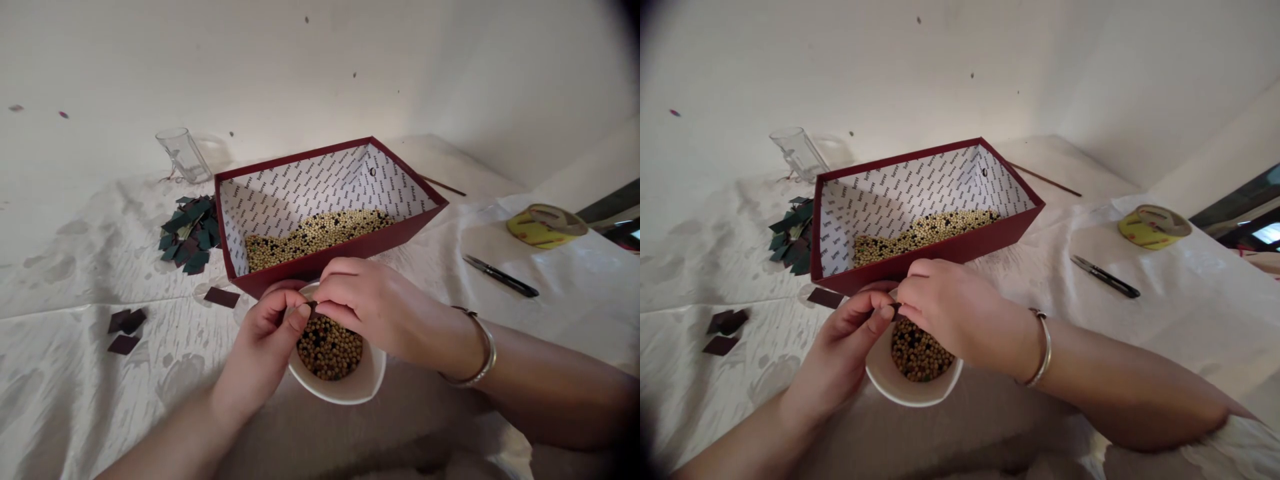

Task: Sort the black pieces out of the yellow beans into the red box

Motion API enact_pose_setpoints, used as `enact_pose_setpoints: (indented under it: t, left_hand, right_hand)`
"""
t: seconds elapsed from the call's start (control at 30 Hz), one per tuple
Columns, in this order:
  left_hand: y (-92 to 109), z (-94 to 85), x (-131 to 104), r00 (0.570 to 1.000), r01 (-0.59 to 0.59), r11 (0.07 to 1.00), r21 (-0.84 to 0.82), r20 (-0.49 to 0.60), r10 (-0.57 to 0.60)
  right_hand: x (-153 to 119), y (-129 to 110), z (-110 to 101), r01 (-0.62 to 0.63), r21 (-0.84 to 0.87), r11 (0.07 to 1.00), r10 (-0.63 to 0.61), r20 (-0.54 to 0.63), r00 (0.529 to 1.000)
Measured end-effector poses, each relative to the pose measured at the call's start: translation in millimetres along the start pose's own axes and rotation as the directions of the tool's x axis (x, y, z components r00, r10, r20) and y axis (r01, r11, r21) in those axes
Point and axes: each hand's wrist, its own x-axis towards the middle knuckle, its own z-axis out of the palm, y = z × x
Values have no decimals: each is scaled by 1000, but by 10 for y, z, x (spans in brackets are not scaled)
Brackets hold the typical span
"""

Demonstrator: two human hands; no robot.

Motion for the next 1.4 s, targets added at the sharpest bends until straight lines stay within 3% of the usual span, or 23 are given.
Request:
enact_pose_setpoints:
  t: [0.23, 0.47, 0.6, 0.87, 1.07, 1.27, 1.4]
  left_hand:
    - [-22, -8, 0, 1000, -6, 999, -44, 0, 6]
    - [-53, -14, -16, 999, 24, 996, -86, 27, -21]
    - [-41, -11, -12, 999, 11, 999, -52, 43, -8]
    - [16, 0, 12, 998, -37, 998, 41, 45, 35]
    - [28, 2, 15, 998, -51, 998, 35, 44, 49]
    - [16, -9, 13, 997, -58, 997, 45, 45, 56]
    - [10, -16, 9, 997, -47, 998, 41, 55, 45]
  right_hand:
    - [-14, -31, 48, 127, -178, 976, -140, -61, 988]
    - [20, 51, 67, 28, 147, 989, -22, -45, 999]
    - [45, 88, 78, -61, 237, 970, 67, -20, 998]
    - [100, 54, 65, -68, 260, 963, 75, -16, 997]
    - [69, 63, 40, -65, 228, 972, 51, 69, 996]
    - [83, 76, 67, -54, 230, 972, 52, 17, 999]
    - [73, 77, 23, -27, 262, 965, 4, 88, 996]
